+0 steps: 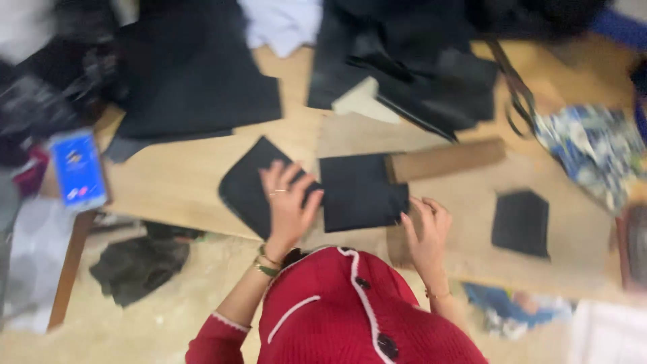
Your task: The person irons a small black fabric piece on a wooden workbench using a steam iron and a floral cloth as a protective layer. They repeatedly fold the fabric edges, place the cloth over it, and press with the iron to smooth the material.
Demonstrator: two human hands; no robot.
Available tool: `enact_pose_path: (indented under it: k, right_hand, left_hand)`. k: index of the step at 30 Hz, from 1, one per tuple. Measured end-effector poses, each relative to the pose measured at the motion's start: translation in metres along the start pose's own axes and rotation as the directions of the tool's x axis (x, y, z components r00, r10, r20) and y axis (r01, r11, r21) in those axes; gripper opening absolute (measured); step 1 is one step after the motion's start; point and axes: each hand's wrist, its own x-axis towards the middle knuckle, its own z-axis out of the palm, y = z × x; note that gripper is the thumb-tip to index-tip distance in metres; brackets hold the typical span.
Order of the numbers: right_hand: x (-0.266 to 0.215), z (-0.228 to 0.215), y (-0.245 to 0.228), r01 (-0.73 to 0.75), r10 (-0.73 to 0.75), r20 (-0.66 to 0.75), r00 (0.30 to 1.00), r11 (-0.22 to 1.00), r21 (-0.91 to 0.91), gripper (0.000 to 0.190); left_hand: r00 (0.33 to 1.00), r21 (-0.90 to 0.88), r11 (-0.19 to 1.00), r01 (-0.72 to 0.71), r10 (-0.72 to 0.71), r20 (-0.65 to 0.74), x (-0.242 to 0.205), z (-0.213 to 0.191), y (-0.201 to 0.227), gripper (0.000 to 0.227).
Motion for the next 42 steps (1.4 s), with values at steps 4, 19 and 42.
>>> enact_pose_path:
  k: [4,19,42]
  right_hand:
    - [-0.026,-0.032,0.008,-0.160,0.161,0.012,0.987,0.987,-0.012,0.038]
    - [-0.089,-0.152,0.161,-0.380,0.359,-0.165,0.918,0.917,-0.120,0.038]
    - [-0.016,-0.139,0.271,-0.338,0.308,0.177,0.935,0.923,0.182,0.035]
  left_hand:
    - [0.940,-0.269,0.939,-0.213,0.272,0.208,0.004,0.060,0.069,0.026]
    - [0.608,-0.302,0.953,-0.021,0.252,0.753,0.009,0.268,0.244,0.046]
    - [0.852,0.038,0.999,0.006,-0.025,0.523,0.017,0.259,0.231,0.018]
